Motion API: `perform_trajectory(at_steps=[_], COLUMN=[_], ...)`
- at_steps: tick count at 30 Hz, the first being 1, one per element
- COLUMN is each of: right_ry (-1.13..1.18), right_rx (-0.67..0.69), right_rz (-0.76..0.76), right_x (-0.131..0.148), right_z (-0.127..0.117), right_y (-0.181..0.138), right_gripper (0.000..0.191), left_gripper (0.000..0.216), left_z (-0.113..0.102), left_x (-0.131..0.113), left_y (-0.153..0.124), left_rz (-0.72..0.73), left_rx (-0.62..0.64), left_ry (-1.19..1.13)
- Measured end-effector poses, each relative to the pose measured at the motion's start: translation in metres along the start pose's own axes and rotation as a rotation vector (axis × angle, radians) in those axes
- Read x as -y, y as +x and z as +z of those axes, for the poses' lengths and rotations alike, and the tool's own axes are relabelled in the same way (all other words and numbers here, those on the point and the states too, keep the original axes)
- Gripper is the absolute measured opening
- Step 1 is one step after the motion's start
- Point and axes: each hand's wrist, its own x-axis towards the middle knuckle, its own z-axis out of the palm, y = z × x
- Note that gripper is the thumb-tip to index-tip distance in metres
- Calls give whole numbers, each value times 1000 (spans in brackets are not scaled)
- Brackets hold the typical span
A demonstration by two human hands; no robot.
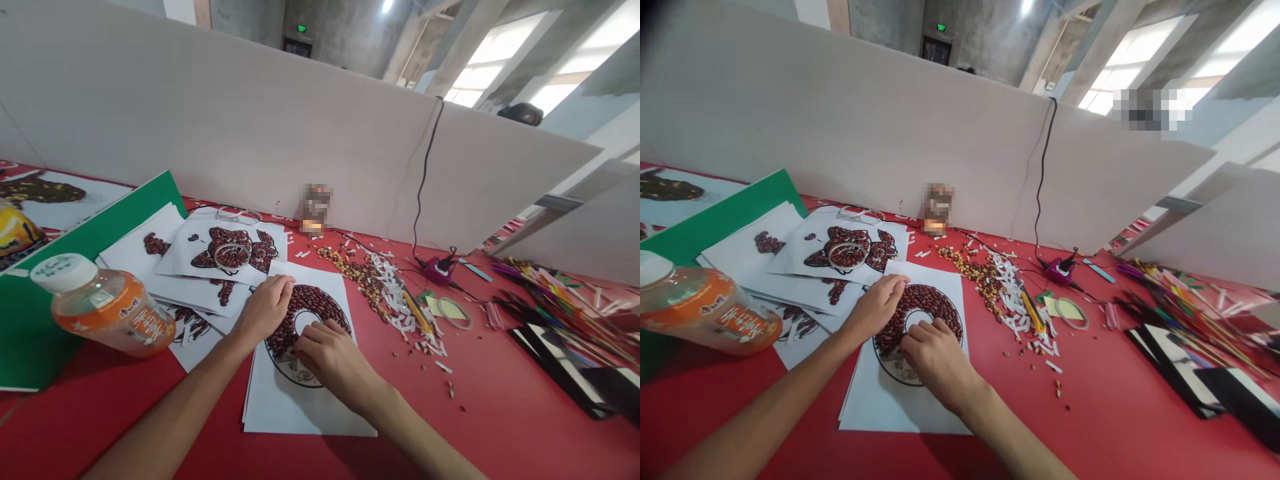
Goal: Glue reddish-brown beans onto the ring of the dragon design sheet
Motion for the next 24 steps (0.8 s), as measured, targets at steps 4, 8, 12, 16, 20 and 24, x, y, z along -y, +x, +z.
perform_trajectory(at_steps=[4, 8, 12, 16, 20, 24], right_ry=[39, 90, 92, -11, -84, -146], right_rx=[-10, -87, -246, -330, -282, -209], right_rz=[13, 24, -1, -50, -58, -60], right_x=[0, 0, 2, 7, 11, 14], right_z=[0, 5, 12, 17, 17, 16], right_y=[1, -3, -16, -29, -30, -24], right_gripper=[15, 13, 11, 17, 20, 20], left_gripper=[32, 33, 33, 33, 32, 33], left_z=[-1, -1, -1, 0, 0, 0], left_x=[0, -1, -1, -1, -1, -3], left_y=[0, 0, -1, -1, -1, -2], left_rz=[-2, -2, -7, 1, -3, -9], left_rx=[-1, -6, -9, -3, -11, -2], left_ry=[3, 12, 11, 14, 22, 15])
